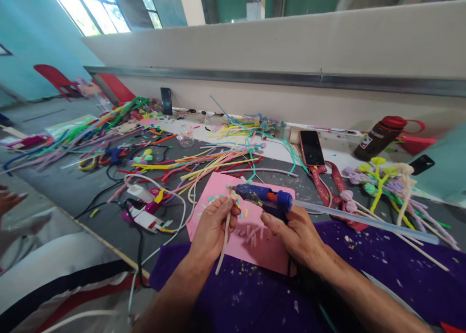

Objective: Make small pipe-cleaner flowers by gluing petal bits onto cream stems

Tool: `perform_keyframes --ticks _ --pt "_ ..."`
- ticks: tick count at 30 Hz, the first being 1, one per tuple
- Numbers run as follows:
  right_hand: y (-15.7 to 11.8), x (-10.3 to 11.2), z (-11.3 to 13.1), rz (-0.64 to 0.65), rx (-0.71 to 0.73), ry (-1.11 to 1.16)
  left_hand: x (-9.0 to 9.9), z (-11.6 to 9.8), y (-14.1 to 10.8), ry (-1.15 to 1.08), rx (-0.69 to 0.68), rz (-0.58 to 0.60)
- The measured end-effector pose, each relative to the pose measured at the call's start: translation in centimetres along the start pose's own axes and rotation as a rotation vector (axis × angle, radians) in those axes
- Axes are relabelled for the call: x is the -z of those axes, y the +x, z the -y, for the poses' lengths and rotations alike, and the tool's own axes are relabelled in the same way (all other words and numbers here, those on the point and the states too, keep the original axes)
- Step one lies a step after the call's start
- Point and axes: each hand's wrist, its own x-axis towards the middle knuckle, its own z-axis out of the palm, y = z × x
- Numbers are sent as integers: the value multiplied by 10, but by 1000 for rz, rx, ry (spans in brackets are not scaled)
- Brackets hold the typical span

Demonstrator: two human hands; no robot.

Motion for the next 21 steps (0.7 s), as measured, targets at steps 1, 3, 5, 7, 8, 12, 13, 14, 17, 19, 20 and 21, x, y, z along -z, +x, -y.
perform_keyframes --ticks 1,3,5,7,8,12,13,14,17,19,20,21 --pt "0 0 0 0 0 -10 0 0 0 4 4 -1" --pt "1 0 0 5 -2 -17 -1 0 0 6 12 -5" --pt "1 1 2 14 -5 -13 -1 0 0 2 17 -7" --pt "1 1 3 21 -1 -13 -2 -1 0 -4 17 -12" --pt "1 1 4 26 2 -14 -2 -1 0 -7 16 -16" --pt "0 1 3 47 -3 6 -1 -2 1 -16 5 -27" --pt "-1 0 3 46 -8 19 -1 -2 1 -16 3 -27" --pt "-1 0 2 42 -11 30 0 -2 1 -17 4 -27" --pt "-1 1 0 30 1 36 0 -2 1 -13 9 -27" --pt "-1 1 0 31 6 22 0 -1 1 -4 13 -22" --pt "0 1 0 32 5 16 0 -1 1 -1 16 -19" --pt "0 1 0 32 0 15 0 -1 1 1 19 -17"
